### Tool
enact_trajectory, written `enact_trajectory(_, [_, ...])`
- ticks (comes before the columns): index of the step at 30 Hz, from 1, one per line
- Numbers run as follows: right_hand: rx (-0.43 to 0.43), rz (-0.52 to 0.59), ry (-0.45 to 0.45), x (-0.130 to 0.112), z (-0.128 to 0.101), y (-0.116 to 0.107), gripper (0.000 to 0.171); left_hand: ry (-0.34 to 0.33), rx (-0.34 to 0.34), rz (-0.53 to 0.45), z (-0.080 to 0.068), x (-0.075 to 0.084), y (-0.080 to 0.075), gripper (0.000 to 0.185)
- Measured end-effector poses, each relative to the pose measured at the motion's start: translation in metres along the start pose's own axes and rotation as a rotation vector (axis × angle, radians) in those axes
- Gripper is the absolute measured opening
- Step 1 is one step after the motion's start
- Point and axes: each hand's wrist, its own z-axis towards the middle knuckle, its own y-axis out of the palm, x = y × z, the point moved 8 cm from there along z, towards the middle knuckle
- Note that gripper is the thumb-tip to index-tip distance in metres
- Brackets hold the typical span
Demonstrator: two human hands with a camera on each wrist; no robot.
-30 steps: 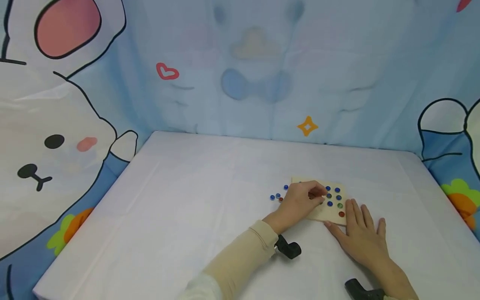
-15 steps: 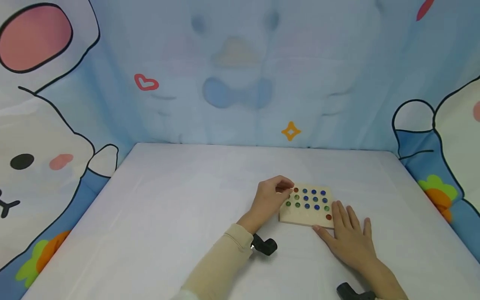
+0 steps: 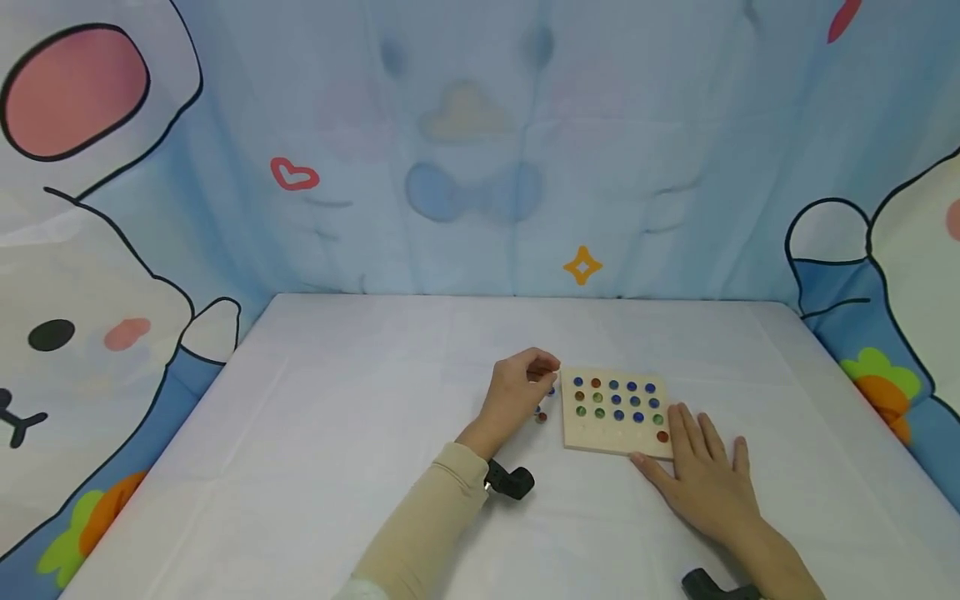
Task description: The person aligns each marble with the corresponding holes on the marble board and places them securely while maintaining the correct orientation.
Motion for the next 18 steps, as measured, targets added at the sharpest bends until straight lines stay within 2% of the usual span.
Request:
enact_trajectory(6, [0.002, 0.001, -0.007, -0.001, 0.002, -0.007, 0.103, -0.024, -0.014, 0.012, 0.005, -0.005, 0.002, 0.012])
enact_trajectory(13, [0.036, -0.008, -0.037, -0.007, 0.021, -0.022, 0.101, -0.007, -0.027, 0.047, 0.024, -0.001, -0.007, 0.016])
enact_trajectory(18, [0.037, 0.002, -0.035, -0.008, 0.025, -0.026, 0.101, -0.013, -0.052, 0.092, 0.030, 0.001, -0.006, 0.015])
